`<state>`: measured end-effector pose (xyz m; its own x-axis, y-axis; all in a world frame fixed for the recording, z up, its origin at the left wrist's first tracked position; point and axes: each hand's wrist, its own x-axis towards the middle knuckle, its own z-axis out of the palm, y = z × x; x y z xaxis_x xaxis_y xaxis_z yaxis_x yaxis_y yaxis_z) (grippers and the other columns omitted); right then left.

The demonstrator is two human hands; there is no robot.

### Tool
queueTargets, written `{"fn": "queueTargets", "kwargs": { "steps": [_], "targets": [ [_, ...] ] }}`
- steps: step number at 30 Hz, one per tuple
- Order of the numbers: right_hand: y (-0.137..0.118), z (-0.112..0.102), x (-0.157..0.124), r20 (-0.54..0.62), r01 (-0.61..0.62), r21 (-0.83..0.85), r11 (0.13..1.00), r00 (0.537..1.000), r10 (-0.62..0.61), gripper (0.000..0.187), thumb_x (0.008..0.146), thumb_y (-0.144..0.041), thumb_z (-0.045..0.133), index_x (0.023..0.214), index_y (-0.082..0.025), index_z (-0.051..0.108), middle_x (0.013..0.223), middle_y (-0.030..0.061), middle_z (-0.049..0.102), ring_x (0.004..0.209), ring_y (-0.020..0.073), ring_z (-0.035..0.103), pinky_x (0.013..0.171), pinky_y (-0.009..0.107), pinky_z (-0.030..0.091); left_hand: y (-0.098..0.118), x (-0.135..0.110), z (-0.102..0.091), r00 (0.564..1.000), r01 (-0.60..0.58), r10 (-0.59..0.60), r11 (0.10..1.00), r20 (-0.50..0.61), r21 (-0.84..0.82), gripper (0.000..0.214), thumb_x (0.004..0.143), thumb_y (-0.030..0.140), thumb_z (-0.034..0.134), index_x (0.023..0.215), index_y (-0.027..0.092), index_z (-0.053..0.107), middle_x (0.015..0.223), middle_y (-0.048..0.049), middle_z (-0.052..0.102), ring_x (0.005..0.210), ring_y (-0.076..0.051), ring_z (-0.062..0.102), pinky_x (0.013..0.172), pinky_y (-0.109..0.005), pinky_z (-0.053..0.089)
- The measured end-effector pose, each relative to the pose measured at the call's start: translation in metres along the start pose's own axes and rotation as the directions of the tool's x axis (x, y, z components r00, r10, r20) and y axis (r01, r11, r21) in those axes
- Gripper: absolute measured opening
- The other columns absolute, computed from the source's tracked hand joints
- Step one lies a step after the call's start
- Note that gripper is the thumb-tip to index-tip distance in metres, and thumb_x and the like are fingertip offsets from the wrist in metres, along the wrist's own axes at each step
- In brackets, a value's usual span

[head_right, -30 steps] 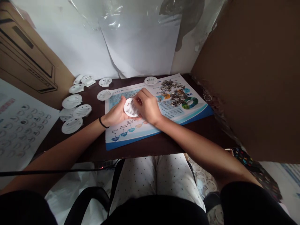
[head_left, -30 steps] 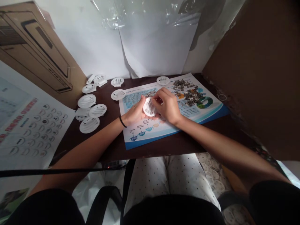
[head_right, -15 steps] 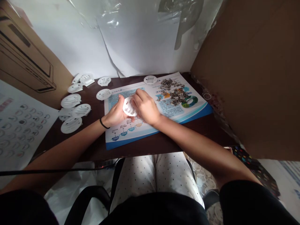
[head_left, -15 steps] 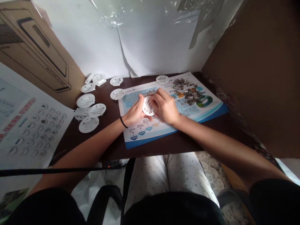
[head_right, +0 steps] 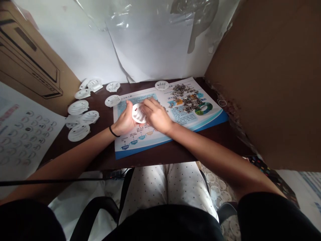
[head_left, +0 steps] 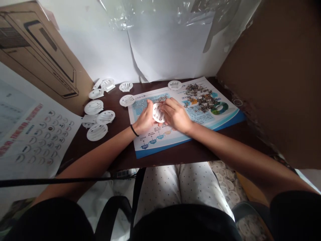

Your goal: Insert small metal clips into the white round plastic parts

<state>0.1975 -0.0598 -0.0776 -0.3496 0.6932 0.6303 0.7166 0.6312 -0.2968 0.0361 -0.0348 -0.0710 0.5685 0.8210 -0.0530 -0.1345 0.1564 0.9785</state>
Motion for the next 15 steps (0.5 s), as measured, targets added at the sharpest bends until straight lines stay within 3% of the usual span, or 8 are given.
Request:
{"fn": "queueTargets", "kwargs": {
  "steps": [3,9,15],
  "targets": [
    [0.0019,0.0013,0.0003,0.0,-0.001,0.038,0.999,1.0,0.001,0.028,0.093,-0.012,0.044,0.101,-0.022,0.069,0.099,0.008,0.064,0.098,0.0228,0.058,0.09,0.04,0.053,0.003,0.0005,0.0017,1.0,0.008,-0.008,1.0,0.004,-0.015,0.075,0.091,0.073,0.016,0.118,0.017,0.058,0.079,-0.0098,0.069,0.069,-0.019,0.068,0.046,-0.023,0.044],
    [0.0008,0.0047,0.0017,-0.194,-0.017,0.113,0.993,0.98,0.038,0.029,0.101,-0.024,0.042,0.095,-0.018,0.07,0.098,0.0098,0.066,0.095,0.0207,0.063,0.086,0.036,0.055,0.0102,0.003,0.0058,0.997,0.08,-0.079,0.99,0.014,-0.113,0.072,0.094,0.069,0.011,0.118,0.019,0.056,0.083,-0.009,0.07,0.07,-0.018,0.068,0.043,-0.022,0.04],
    [0.0015,0.0028,0.0006,-0.172,-0.083,0.118,0.99,0.98,0.103,0.025,0.1,-0.026,0.047,0.1,-0.023,0.072,0.103,0.0076,0.068,0.103,0.0228,0.061,0.094,0.042,0.053,0.0087,0.0054,0.0037,0.987,0.149,-0.157,0.972,-0.034,-0.182,0.067,0.095,0.067,0.014,0.121,0.021,0.056,0.079,-0.0055,0.069,0.062,-0.016,0.064,0.049,-0.024,0.042]
  ]
}}
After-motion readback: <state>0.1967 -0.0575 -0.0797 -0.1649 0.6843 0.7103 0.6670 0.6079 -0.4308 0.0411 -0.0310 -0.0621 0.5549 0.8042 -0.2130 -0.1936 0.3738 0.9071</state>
